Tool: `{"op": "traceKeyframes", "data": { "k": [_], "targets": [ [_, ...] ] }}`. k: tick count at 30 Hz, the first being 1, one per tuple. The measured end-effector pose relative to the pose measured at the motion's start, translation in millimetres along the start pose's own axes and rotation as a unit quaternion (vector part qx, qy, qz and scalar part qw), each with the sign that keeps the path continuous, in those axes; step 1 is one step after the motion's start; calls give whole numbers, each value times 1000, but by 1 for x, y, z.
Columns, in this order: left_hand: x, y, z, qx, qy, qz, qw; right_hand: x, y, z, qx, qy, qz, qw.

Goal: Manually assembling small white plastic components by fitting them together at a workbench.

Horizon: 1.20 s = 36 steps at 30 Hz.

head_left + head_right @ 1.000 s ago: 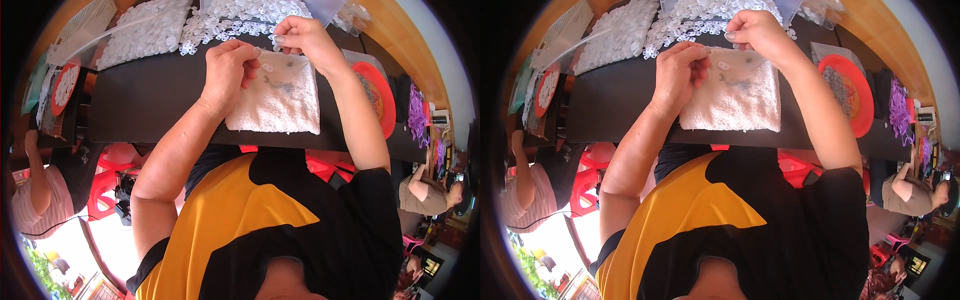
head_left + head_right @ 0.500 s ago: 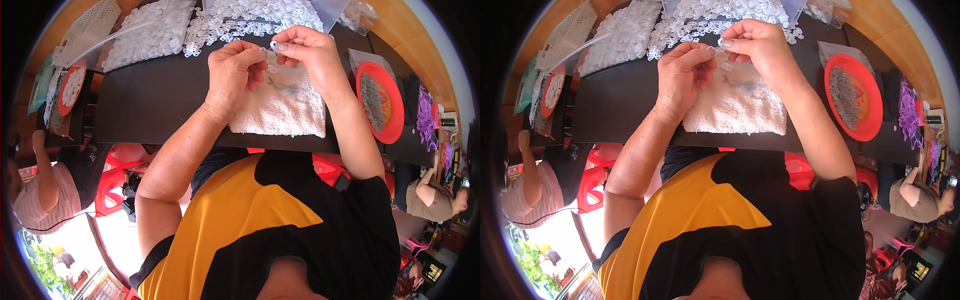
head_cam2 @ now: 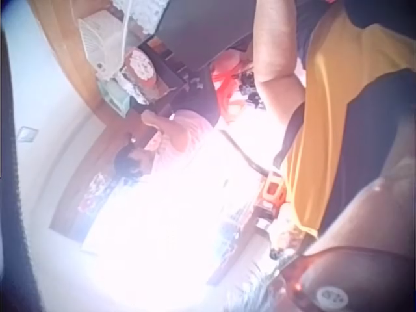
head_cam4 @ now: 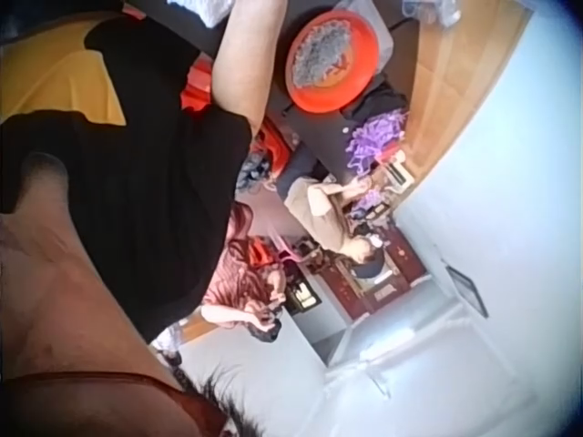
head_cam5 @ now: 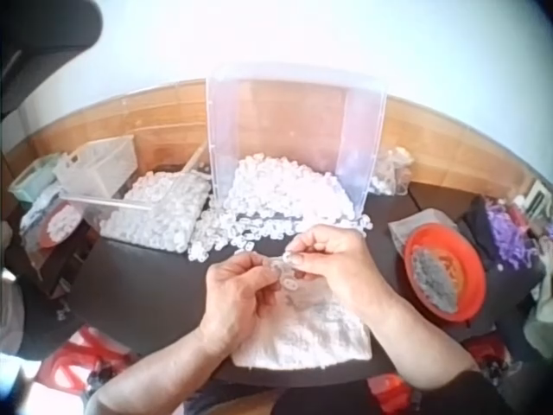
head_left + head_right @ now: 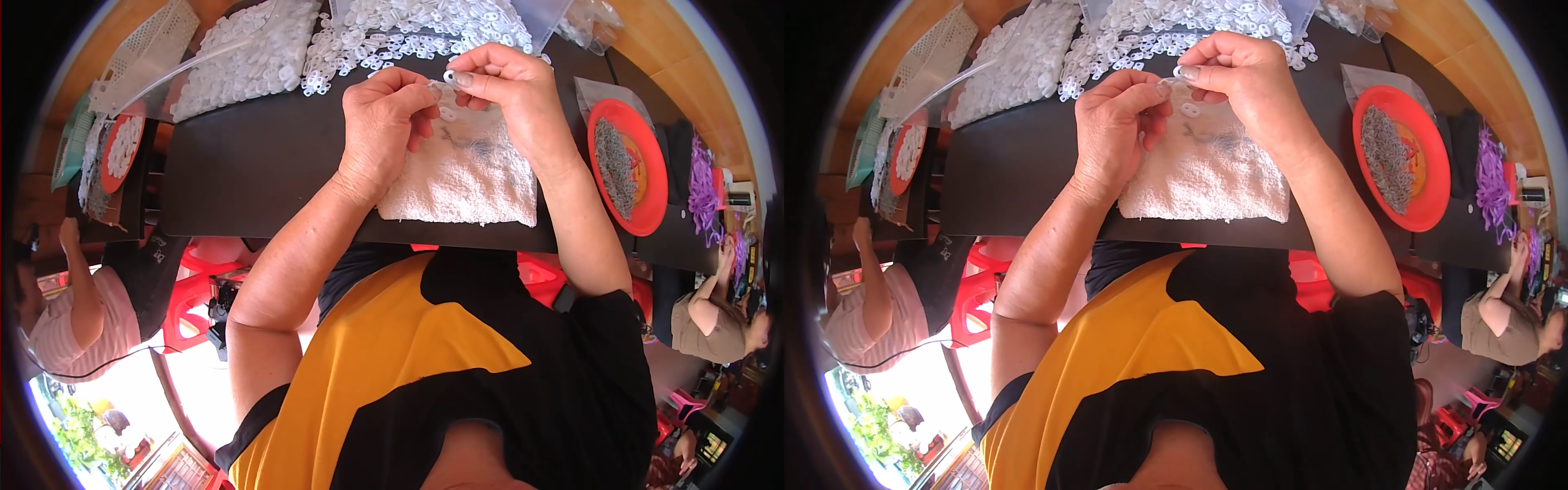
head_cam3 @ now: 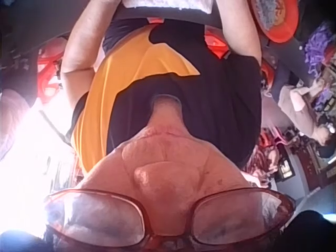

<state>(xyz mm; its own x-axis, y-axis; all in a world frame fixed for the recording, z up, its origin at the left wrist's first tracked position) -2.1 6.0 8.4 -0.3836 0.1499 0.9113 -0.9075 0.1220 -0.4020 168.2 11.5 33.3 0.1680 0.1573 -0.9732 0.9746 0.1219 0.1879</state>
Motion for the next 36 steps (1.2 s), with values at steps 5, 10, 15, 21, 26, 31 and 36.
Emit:
{"op": "traceKeyframes", "data": {
  "k": [5,10,15,21,26,31,36],
  "targets": [
    [-1,0,0,2,-2,-11,1000,3,2,0,-3,-7,-16,1000],
    [0,0,1,0,-8,-5,1000,0,-1,3,-21,-17,-15,1000],
    [0,-1,2,3,-10,-18,1000,1,-3,6,-12,-15,-24,1000],
    [0,0,3,5,-13,-23,1000,2,-13,10,35,-16,-58,998],
    [-1,-3,8,-3,-62,-48,997,7,-9,7,64,-22,-79,995],
    [-1,-3,6,-3,-59,-40,997,4,-13,9,56,-29,-101,993],
    [-1,-1,5,2,-34,-21,999,4,-14,10,43,-26,-95,994]
  ]
}}
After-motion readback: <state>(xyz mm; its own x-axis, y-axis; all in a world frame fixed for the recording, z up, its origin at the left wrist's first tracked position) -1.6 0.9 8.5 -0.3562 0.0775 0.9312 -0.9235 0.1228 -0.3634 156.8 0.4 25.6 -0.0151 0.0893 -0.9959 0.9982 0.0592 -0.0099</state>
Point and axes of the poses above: each hand's wrist, its own z-axis away from the middle knuckle, its own y-axis out of the back of the hand, x = y × z, the point moved 1 cm from there along -z, towards the middle knuckle, and after that the axes turned 4 degrees about z, right-handed, at the moved point
